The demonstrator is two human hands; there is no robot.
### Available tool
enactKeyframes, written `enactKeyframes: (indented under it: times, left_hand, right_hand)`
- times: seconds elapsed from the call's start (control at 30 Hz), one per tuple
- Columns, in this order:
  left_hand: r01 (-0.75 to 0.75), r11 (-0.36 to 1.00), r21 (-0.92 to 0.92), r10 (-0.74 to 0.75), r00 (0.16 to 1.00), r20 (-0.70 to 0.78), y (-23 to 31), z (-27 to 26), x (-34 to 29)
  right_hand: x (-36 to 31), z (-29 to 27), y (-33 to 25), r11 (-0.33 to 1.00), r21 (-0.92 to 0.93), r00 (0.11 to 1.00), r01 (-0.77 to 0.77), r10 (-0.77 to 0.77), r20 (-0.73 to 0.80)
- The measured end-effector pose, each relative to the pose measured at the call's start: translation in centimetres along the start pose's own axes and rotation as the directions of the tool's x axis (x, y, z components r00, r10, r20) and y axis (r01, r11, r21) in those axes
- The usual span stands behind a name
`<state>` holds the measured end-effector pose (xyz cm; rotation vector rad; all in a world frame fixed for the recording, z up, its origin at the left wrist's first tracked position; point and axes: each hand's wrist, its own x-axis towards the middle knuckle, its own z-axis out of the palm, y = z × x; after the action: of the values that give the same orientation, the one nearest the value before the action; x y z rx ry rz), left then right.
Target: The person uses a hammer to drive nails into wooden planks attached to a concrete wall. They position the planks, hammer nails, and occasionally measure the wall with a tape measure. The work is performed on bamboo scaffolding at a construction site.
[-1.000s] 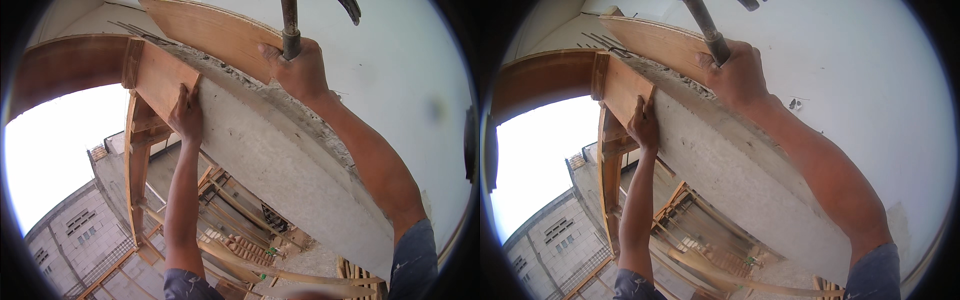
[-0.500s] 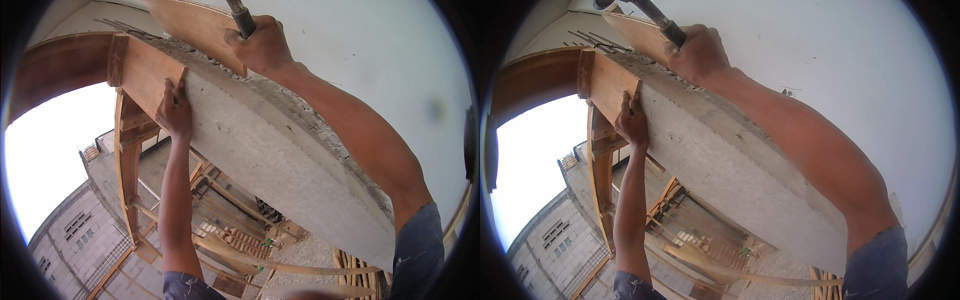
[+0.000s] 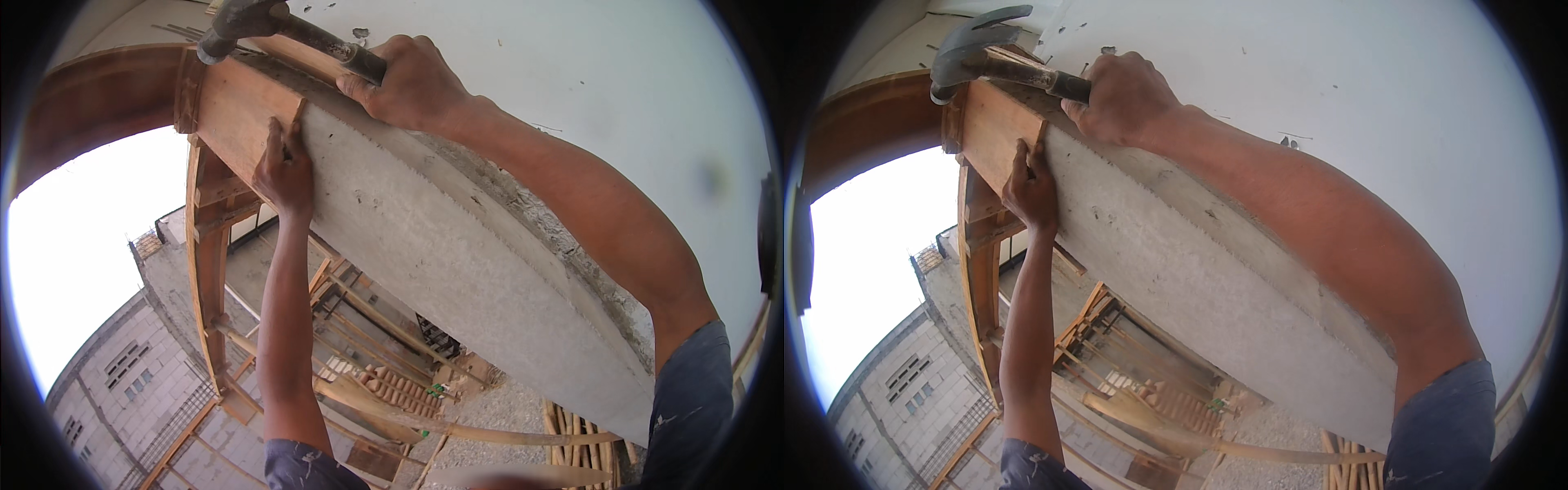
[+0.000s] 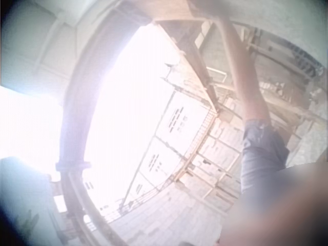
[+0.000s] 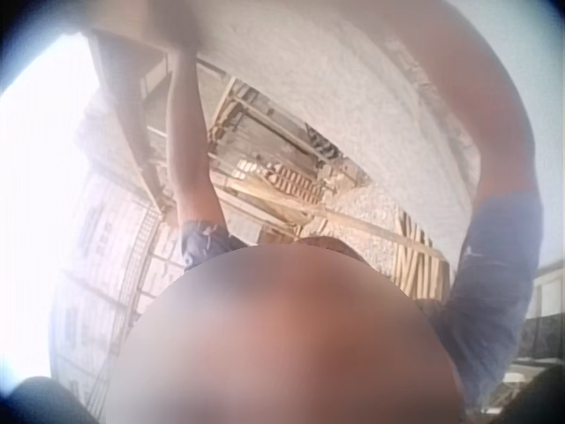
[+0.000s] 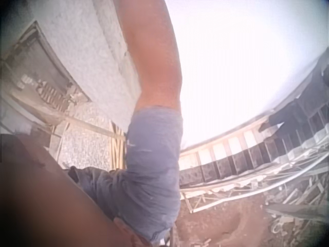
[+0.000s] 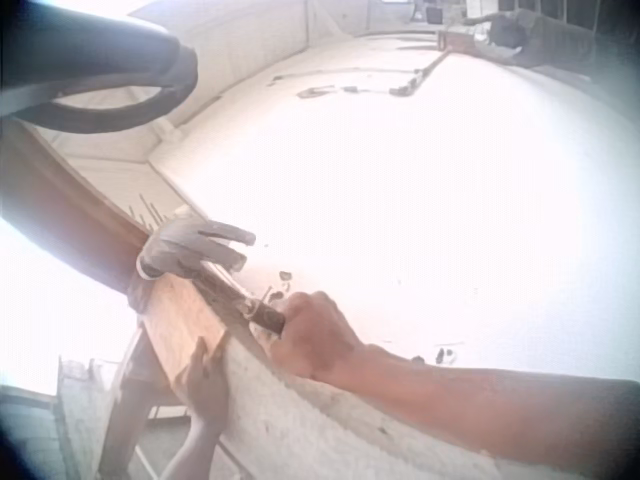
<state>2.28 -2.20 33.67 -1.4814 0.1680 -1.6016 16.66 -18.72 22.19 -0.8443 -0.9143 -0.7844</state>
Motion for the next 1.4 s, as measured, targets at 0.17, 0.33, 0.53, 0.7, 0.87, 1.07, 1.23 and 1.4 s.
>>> enactKeyframes:
  times: [0.17, 0.33, 0.53, 0.7, 0.87, 1.07, 1.23, 1.4]
  left_hand:
    - [0.039, 0.998, -0.041, -0.037, 0.998, 0.056, 0.0, -0.8, 0.6]
    - [0.324, 0.903, -0.281, -0.242, 0.926, 0.289, 0.3, -2.4, 3.0]
    - [0.506, 0.702, -0.501, -0.298, 0.848, 0.438, 2.9, -4.5, 6.6]
    - [0.622, 0.667, -0.411, -0.418, 0.768, 0.485, 5.8, -4.8, 8.5]
    - [0.63, 0.737, -0.244, -0.542, 0.767, 0.342, 7.5, -4.7, 9.6]
    - [0.656, 0.509, -0.557, -0.613, 0.731, 0.299, 6.0, -8.0, 9.6]
    - [0.555, 0.456, -0.696, -0.575, 0.78, 0.246, 3.1, -14.0, 7.9]
    - [0.517, 0.513, -0.685, -0.588, 0.793, 0.158, 1.6, -19.1, 4.6]
  right_hand:
    - [0.0, -0.7, -1.8, 0.993, -0.111, 0.99, -0.033, 0.048, 0.133]
    - [-0.4, -0.4, -2.8, 0.994, -0.094, 0.953, -0.056, 0.081, 0.291]
    - [-1.4, 0.3, -3.3, 0.99, -0.006, 0.953, -0.143, 0.139, 0.27]
    - [-1.5, -0.1, -2.9, 0.937, 0.235, 0.94, -0.26, 0.19, 0.282]
    - [-2.8, -2.2, -2.0, 0.811, 0.487, 0.925, -0.324, 0.165, 0.342]
    - [-8.3, -7.7, 1.7, 0.83, -0.096, 0.835, -0.55, 0.541, -0.102]
    - [-10.5, -6.6, 4.5, 0.932, -0.095, 0.937, -0.349, 0.345, -0.059]
    - [-9.6, -2.8, 4.4, 0.977, -0.17, 0.983, -0.131, 0.151, 0.105]
